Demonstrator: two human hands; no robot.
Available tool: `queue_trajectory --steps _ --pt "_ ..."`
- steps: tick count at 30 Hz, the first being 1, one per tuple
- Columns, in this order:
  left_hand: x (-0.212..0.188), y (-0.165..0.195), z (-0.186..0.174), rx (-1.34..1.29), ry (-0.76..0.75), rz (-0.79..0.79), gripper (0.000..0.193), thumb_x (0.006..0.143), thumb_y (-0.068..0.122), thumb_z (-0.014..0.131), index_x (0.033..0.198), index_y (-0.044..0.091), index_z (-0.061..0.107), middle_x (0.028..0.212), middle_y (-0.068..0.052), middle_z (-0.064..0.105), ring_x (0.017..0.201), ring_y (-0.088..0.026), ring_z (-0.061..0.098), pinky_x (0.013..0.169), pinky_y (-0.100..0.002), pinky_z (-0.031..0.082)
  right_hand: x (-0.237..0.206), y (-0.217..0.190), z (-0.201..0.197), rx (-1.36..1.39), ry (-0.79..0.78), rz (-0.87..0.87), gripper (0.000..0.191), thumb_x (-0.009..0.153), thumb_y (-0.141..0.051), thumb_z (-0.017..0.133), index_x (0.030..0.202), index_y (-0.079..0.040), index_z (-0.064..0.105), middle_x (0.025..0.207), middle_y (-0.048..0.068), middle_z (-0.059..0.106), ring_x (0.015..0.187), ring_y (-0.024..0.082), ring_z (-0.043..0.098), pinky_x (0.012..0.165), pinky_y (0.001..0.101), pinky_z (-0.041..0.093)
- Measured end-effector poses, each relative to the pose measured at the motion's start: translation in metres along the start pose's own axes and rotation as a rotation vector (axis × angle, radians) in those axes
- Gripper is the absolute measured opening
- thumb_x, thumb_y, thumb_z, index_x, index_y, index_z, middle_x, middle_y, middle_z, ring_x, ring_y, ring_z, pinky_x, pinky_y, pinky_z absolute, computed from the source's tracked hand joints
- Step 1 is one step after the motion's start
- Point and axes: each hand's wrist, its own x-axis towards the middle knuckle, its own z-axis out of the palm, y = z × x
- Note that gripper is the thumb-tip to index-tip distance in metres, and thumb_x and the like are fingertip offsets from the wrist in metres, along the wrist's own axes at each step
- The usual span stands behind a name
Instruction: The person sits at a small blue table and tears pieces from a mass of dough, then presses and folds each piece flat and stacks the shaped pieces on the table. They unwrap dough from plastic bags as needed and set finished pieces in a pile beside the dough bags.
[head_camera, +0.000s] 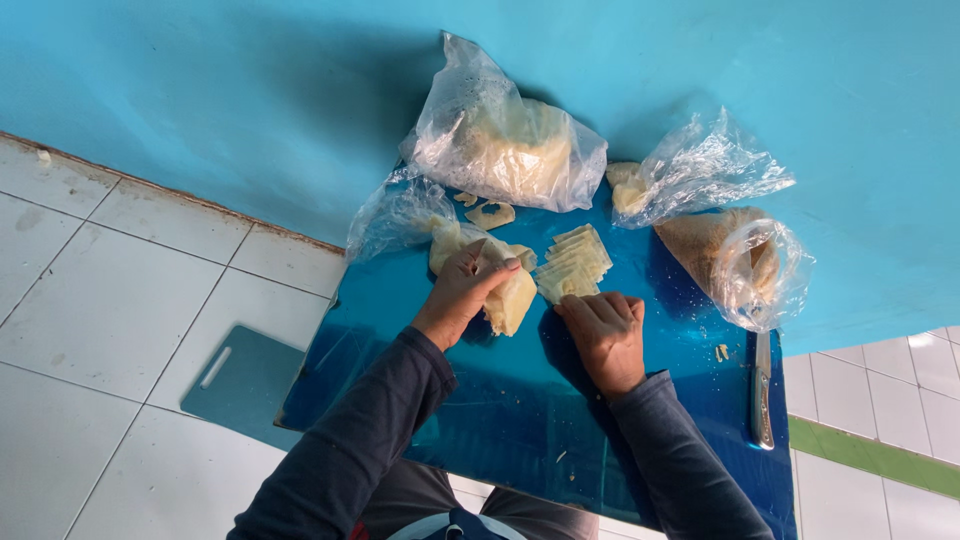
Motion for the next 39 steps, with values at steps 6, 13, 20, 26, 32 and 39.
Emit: queue_trajectory --steps 6,13,20,26,32,39 --pt "-0.004 0.003 0.004 0.025 -0.019 -0.024 0.020 0.091 0.024 0.076 0.103 0.008 0.071 0.097 0.001 0.072 0.089 -0.007 0.066 0.078 -0.026 0.054 0.001 -0.004 0.000 -0.058 0.005 -0.017 0.021 0.086 -0.016 0.080 0.104 -0.007 0.073 0.093 0.003 0.074 0.090 0.023 0.066 0.084 0.0422 0.043" --pt "-0.006 0.001 0.002 0.041 -0.032 -0.013 0.020 0.092 0.023 0.076 0.104 0.007 0.071 0.098 0.001 0.072 0.090 -0.007 0.066 0.080 -0.026 0.054 0.003 -0.009 0.005 -0.039 -0.013 0.015 0.020 0.090 -0.018 0.079 0.105 -0.007 0.072 0.095 0.003 0.074 0.091 0.023 0.066 0.085 0.0419 0.043" --pt "-0.007 -0.001 -0.004 -0.067 -0.100 -0.059 0.020 0.094 0.019 0.076 0.109 0.008 0.067 0.103 0.000 0.069 0.097 -0.009 0.065 0.085 -0.027 0.053 0.007 -0.012 0.003 0.041 0.004 0.064 0.024 0.087 -0.023 0.080 0.105 -0.009 0.073 0.094 0.003 0.075 0.090 0.024 0.067 0.085 0.0413 0.042" --pt "-0.013 0.003 0.002 -0.115 -0.246 -0.180 0.037 0.089 0.017 0.075 0.124 0.011 0.063 0.112 0.001 0.067 0.103 -0.009 0.065 0.089 -0.027 0.055 0.008 -0.010 -0.002 0.692 -0.057 0.586 0.035 0.100 -0.033 0.064 0.122 -0.006 0.070 0.098 0.004 0.076 0.095 0.014 0.071 0.089 0.0325 0.051" --pt "-0.022 0.002 0.010 0.178 -0.431 -0.075 0.042 0.093 0.023 0.079 0.126 0.005 0.061 0.112 -0.002 0.066 0.103 -0.011 0.064 0.089 -0.028 0.054 0.001 -0.012 -0.001 1.292 -0.234 0.715 0.050 0.101 -0.038 0.063 0.127 0.005 0.066 0.109 0.010 0.072 0.101 0.015 0.066 0.091 0.0290 0.053" --pt "-0.025 0.004 0.014 0.564 -0.356 0.157 0.062 0.085 0.041 0.083 0.128 0.007 0.054 0.109 -0.007 0.067 0.094 -0.013 0.069 0.078 -0.028 0.058 -0.002 -0.011 0.004 1.436 -0.158 0.963 0.042 0.095 -0.029 0.070 0.120 0.005 0.066 0.102 0.010 0.073 0.091 0.015 0.070 0.081 0.0310 0.059"
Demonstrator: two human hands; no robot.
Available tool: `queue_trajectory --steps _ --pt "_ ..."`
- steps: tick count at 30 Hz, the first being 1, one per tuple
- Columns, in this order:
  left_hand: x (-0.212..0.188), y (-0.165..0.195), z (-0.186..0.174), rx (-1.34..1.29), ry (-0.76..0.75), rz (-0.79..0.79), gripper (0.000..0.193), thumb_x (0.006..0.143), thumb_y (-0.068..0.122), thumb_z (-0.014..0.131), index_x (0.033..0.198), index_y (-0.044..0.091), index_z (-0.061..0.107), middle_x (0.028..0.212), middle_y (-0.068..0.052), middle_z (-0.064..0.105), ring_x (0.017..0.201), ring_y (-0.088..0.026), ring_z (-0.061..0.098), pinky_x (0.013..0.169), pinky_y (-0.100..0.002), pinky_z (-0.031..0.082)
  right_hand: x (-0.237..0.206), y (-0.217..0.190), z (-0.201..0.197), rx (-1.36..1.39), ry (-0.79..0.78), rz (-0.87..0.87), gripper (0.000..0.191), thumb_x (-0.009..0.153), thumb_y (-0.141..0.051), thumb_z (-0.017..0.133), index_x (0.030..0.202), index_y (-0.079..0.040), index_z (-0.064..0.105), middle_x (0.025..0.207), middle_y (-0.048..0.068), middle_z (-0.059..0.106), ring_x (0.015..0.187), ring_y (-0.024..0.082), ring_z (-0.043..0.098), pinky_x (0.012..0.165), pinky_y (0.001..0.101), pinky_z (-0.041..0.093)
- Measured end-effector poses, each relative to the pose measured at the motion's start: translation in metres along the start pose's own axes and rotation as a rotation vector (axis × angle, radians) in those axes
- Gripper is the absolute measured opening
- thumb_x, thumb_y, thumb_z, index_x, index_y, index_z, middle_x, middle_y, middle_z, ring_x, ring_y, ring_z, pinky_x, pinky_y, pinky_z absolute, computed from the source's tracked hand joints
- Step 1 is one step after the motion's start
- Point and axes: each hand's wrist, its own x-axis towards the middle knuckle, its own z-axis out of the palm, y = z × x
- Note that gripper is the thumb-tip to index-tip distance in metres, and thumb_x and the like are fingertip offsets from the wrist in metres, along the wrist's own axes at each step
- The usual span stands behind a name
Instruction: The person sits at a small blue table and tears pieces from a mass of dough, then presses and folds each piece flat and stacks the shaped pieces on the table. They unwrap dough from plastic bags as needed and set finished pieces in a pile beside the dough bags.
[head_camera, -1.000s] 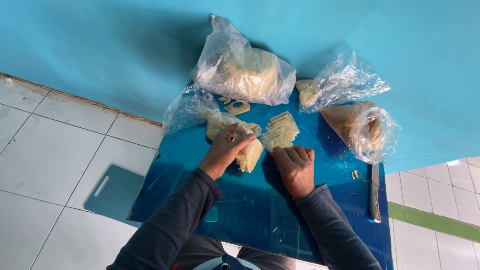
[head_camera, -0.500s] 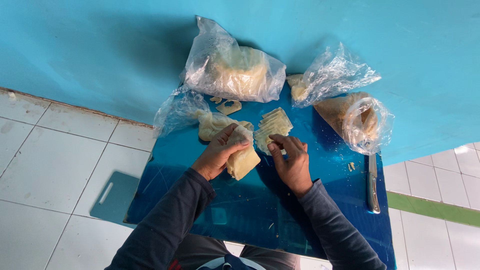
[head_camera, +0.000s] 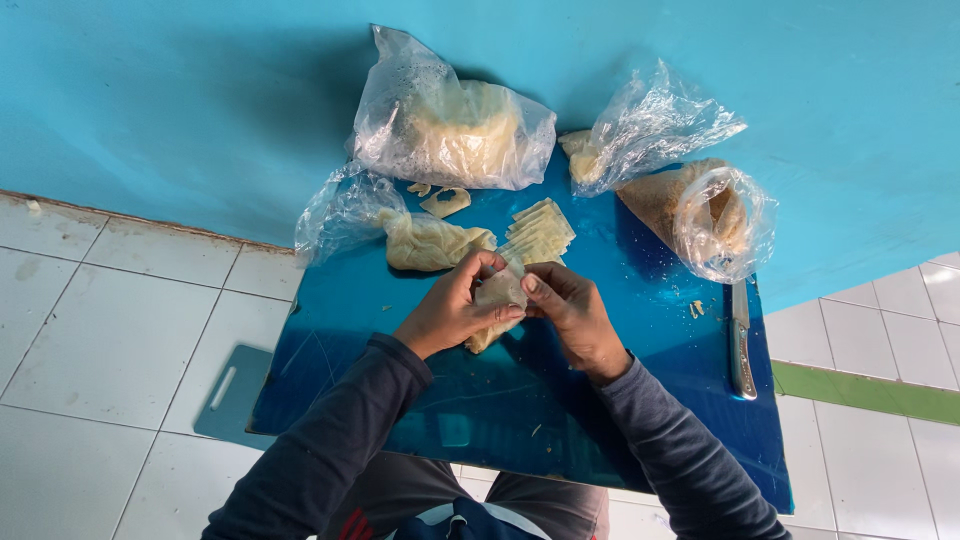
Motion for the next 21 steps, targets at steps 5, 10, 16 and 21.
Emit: queue_trajectory --steps 5,10,16,21 --pt "-0.001 0.003 0.000 0.082 0.000 -0.035 0.070 0.083 0.046 0.084 0.133 0.008 0.054 0.112 -0.010 0.070 0.092 -0.016 0.070 0.078 -0.031 0.058 0.000 0.011 0.005 0.011 -0.067 -0.081 0.027 0.100 -0.016 0.071 0.115 0.006 0.066 0.101 0.009 0.071 0.089 0.013 0.067 0.080 0.0300 0.058" --pt "-0.003 0.006 -0.008 -0.009 -0.186 -0.034 0.096 0.072 0.042 0.088 0.146 0.012 0.035 0.119 -0.012 0.062 0.097 -0.019 0.067 0.076 -0.033 0.060 0.002 0.015 0.006 0.041 0.018 -0.054 0.021 0.098 -0.015 0.066 0.111 0.002 0.066 0.100 0.008 0.073 0.087 0.012 0.071 0.077 0.0295 0.060" --pt "-0.008 0.009 -0.015 -0.081 -0.149 -0.156 0.086 0.080 0.022 0.087 0.149 0.014 0.035 0.117 -0.019 0.066 0.099 -0.020 0.065 0.079 -0.033 0.058 0.004 0.008 0.002 0.080 0.029 -0.082 0.023 0.099 -0.013 0.069 0.114 0.003 0.066 0.102 0.010 0.073 0.089 0.015 0.070 0.079 0.0308 0.058" --pt "-0.007 0.005 -0.015 -0.025 -0.064 -0.148 0.087 0.078 0.019 0.087 0.147 0.014 0.032 0.129 -0.020 0.057 0.102 -0.020 0.068 0.081 -0.035 0.061 0.007 -0.005 -0.017 0.199 0.079 0.019 0.024 0.095 -0.013 0.072 0.113 0.002 0.066 0.100 0.009 0.073 0.087 0.017 0.071 0.075 0.0322 0.061"
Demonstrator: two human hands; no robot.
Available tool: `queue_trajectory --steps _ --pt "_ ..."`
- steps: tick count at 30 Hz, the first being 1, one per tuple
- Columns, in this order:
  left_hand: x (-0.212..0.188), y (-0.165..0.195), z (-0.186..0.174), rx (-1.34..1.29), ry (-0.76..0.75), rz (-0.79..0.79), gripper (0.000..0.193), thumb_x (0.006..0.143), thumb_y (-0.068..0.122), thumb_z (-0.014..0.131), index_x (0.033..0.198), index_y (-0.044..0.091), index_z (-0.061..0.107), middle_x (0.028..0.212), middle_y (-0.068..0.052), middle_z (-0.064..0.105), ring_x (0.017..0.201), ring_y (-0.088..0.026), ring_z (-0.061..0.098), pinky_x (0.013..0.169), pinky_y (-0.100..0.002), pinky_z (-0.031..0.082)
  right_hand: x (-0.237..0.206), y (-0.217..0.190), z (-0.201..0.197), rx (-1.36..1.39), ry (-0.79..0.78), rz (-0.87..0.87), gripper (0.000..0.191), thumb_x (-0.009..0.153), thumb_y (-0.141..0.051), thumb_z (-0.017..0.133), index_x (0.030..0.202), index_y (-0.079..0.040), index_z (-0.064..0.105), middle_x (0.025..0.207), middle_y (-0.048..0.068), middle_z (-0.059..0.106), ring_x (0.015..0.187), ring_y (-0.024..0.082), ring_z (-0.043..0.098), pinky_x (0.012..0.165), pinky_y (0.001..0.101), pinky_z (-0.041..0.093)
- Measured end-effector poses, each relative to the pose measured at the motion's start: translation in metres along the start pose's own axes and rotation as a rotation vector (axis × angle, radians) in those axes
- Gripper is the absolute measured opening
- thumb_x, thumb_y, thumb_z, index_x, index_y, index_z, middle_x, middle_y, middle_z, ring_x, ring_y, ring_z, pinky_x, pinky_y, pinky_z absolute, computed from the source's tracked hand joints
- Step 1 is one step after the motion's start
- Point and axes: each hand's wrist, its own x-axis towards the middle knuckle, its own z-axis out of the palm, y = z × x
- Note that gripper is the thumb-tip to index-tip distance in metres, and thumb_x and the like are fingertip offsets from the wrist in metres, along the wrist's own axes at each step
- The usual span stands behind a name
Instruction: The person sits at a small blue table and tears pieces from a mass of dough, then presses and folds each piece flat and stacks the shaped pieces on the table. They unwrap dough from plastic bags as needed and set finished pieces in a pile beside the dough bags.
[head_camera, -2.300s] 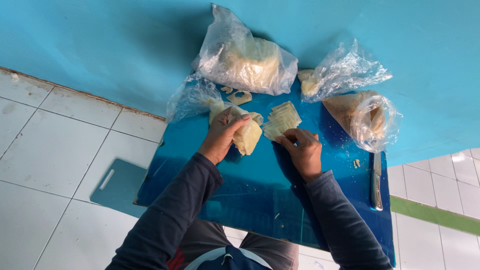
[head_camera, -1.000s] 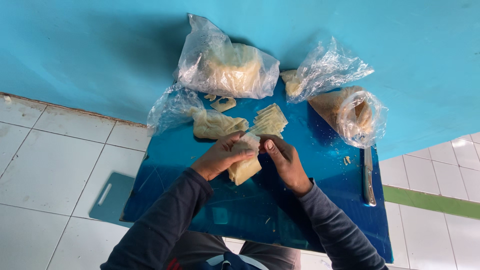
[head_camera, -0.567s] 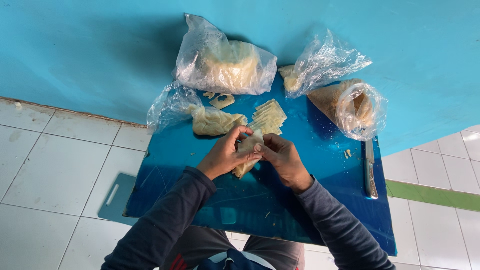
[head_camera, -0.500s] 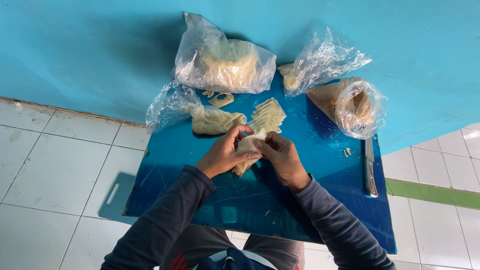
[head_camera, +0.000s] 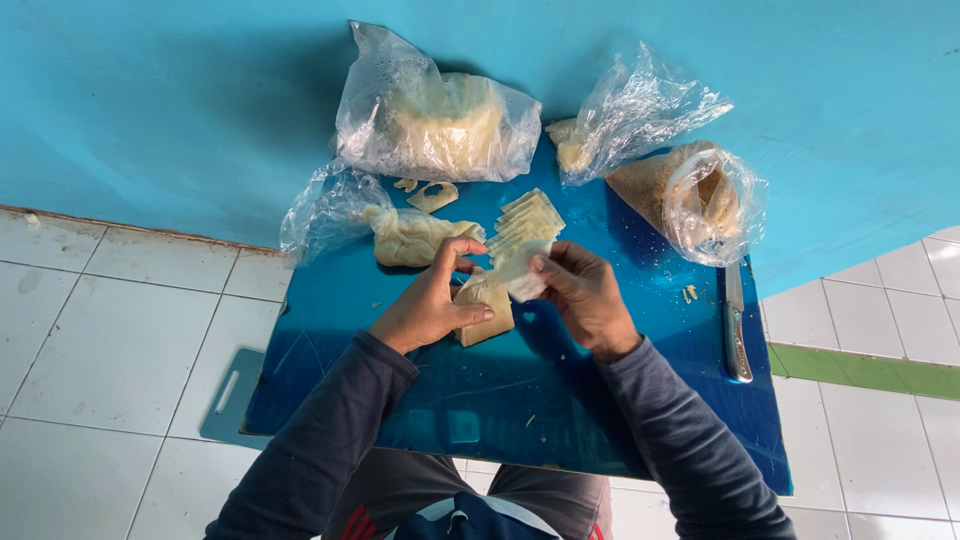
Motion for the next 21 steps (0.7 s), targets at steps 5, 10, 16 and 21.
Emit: queue_trajectory --steps 5,10,16,21 --pt "0.002 -0.006 0.001 0.060 0.093 0.089 0.092 0.077 0.022 0.091 0.145 0.012 0.030 0.145 -0.017 0.046 0.119 -0.022 0.058 0.085 -0.036 0.061 0.012 -0.022 -0.033 -0.214 0.156 -0.262 0.020 0.095 -0.012 0.072 0.110 0.001 0.069 0.098 0.009 0.074 0.083 0.017 0.074 0.074 0.0311 0.064" --pt "0.001 -0.007 -0.005 0.045 0.144 0.100 0.088 0.077 0.025 0.091 0.144 0.010 0.036 0.149 -0.011 0.045 0.125 -0.024 0.056 0.090 -0.036 0.060 0.028 -0.029 -0.051 -0.958 0.497 -0.709 0.014 0.095 -0.011 0.078 0.102 0.000 0.074 0.092 0.010 0.075 0.079 0.019 0.071 0.069 0.0334 0.057" --pt "0.002 -0.001 -0.007 0.012 0.165 0.112 0.083 0.080 0.024 0.089 0.143 0.010 0.037 0.146 -0.013 0.044 0.125 -0.023 0.057 0.092 -0.036 0.061 0.028 -0.002 -0.018 -1.328 0.343 -0.804 0.011 0.092 -0.016 0.077 0.095 -0.006 0.075 0.087 0.008 0.072 0.074 0.024 0.068 0.070 0.0381 0.050" --pt "0.001 0.003 -0.010 -0.088 0.220 -0.035 0.089 0.075 0.026 0.088 0.146 0.014 0.036 0.127 -0.017 0.053 0.107 -0.022 0.066 0.085 -0.036 0.063 0.012 -0.001 0.001 -1.471 0.342 -0.860 0.012 0.092 -0.020 0.077 0.096 -0.009 0.075 0.088 0.005 0.072 0.083 0.025 0.065 0.080 0.0415 0.041"
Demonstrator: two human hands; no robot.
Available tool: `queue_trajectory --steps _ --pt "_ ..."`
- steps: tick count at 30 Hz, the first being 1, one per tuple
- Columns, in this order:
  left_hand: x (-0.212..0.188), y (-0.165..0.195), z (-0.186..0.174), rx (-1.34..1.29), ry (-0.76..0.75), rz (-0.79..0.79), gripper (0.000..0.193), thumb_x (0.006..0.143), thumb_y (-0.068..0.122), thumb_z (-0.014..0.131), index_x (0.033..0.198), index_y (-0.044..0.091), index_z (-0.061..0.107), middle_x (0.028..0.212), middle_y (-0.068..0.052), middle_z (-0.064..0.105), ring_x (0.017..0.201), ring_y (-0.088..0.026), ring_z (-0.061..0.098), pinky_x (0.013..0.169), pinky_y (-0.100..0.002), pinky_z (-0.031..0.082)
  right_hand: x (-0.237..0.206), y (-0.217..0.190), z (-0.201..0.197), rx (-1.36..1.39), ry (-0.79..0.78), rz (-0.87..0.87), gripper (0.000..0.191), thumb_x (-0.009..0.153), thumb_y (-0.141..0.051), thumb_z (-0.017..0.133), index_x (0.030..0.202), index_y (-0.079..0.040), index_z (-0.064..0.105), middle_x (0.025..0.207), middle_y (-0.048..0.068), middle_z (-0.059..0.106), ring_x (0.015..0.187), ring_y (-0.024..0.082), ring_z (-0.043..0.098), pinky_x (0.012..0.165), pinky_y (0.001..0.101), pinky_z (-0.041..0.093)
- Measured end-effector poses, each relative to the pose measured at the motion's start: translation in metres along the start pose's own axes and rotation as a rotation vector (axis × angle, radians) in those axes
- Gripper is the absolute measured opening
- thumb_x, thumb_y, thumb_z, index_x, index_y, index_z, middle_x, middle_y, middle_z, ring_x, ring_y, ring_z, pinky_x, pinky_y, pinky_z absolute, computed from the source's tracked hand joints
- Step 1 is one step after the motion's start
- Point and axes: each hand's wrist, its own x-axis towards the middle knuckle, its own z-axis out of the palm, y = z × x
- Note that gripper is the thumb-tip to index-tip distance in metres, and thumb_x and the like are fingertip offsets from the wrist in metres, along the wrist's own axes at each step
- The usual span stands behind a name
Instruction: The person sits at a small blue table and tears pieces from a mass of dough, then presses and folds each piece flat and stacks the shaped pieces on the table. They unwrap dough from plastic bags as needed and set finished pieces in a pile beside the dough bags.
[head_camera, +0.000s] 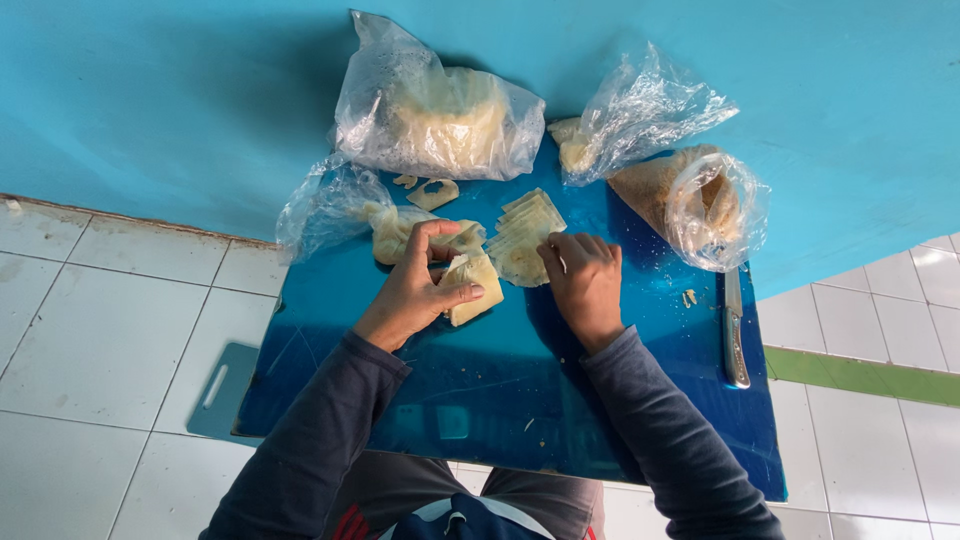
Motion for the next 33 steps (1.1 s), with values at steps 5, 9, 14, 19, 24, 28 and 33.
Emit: queue_trajectory --steps 5,9,14,19,24,28,33 --pt "0.000 -0.003 -0.002 0.018 0.031 0.038 0.087 0.078 0.026 0.089 0.146 0.013 0.037 0.126 -0.017 0.053 0.110 -0.021 0.065 0.089 -0.036 0.062 -0.010 -0.018 -0.006 0.024 -0.046 -0.086 0.013 0.092 -0.020 0.076 0.100 -0.010 0.074 0.089 0.004 0.072 0.085 0.024 0.064 0.084 0.0415 0.044" --pt "0.001 -0.005 0.001 0.028 0.049 0.087 0.086 0.078 0.025 0.090 0.146 0.011 0.039 0.124 -0.016 0.055 0.111 -0.021 0.062 0.092 -0.035 0.060 -0.010 -0.020 -0.010 0.017 -0.052 -0.099 0.014 0.091 -0.020 0.076 0.101 -0.011 0.075 0.091 0.004 0.073 0.086 0.025 0.065 0.081 0.0419 0.043" --pt "0.002 -0.004 0.001 -0.005 0.063 0.010 0.085 0.077 0.026 0.088 0.144 0.012 0.039 0.120 -0.013 0.058 0.105 -0.019 0.064 0.088 -0.034 0.059 -0.014 -0.025 -0.013 0.068 -0.126 -0.126 0.017 0.090 -0.020 0.077 0.103 -0.011 0.076 0.095 0.005 0.075 0.089 0.025 0.067 0.085 0.0410 0.045" --pt "0.004 -0.007 0.005 0.091 0.062 0.133 0.081 0.080 0.026 0.088 0.143 0.010 0.040 0.120 -0.014 0.059 0.111 -0.020 0.062 0.093 -0.035 0.058 -0.019 -0.031 -0.017 0.062 -0.165 -0.168 0.022 0.090 -0.013 0.074 0.111 -0.010 0.074 0.100 0.005 0.076 0.092 0.026 0.069 0.087 0.0407 0.046" --pt "0.007 -0.011 0.006 0.097 0.047 0.124 0.077 0.082 0.027 0.086 0.142 0.010 0.042 0.119 -0.013 0.060 0.108 -0.020 0.063 0.092 -0.035 0.057 -0.021 -0.029 -0.020 0.018 -0.200 -0.267 0.031 0.088 -0.007 0.071 0.119 -0.009 0.072 0.105 0.006 0.076 0.098 0.025 0.070 0.092 0.0427 0.049" --pt "0.006 -0.011 0.005 0.116 0.037 0.094 0.075 0.083 0.028 0.085 0.142 0.010 0.043 0.119 -0.012 0.059 0.108 -0.019 0.062 0.090 -0.034 0.058 -0.019 -0.027 -0.018 -0.007 -0.214 -0.303 0.032 0.089 -0.007 0.071 0.121 -0.009 0.071 0.109 0.007 0.075 0.100 0.026 0.070 0.093 0.0432 0.051" --pt "0.006 -0.010 0.005 0.089 0.027 0.111 0.076 0.082 0.027 0.086 0.142 0.010 0.043 0.118 -0.012 0.059 0.108 -0.019 0.062 0.092 -0.034 0.057 -0.019 -0.029 -0.021 0.009 -0.218 -0.305 0.033 0.087 -0.007 0.072 0.120 -0.008 0.071 0.108 0.008 0.076 0.100 0.027 0.071 0.091 0.0435 0.051"
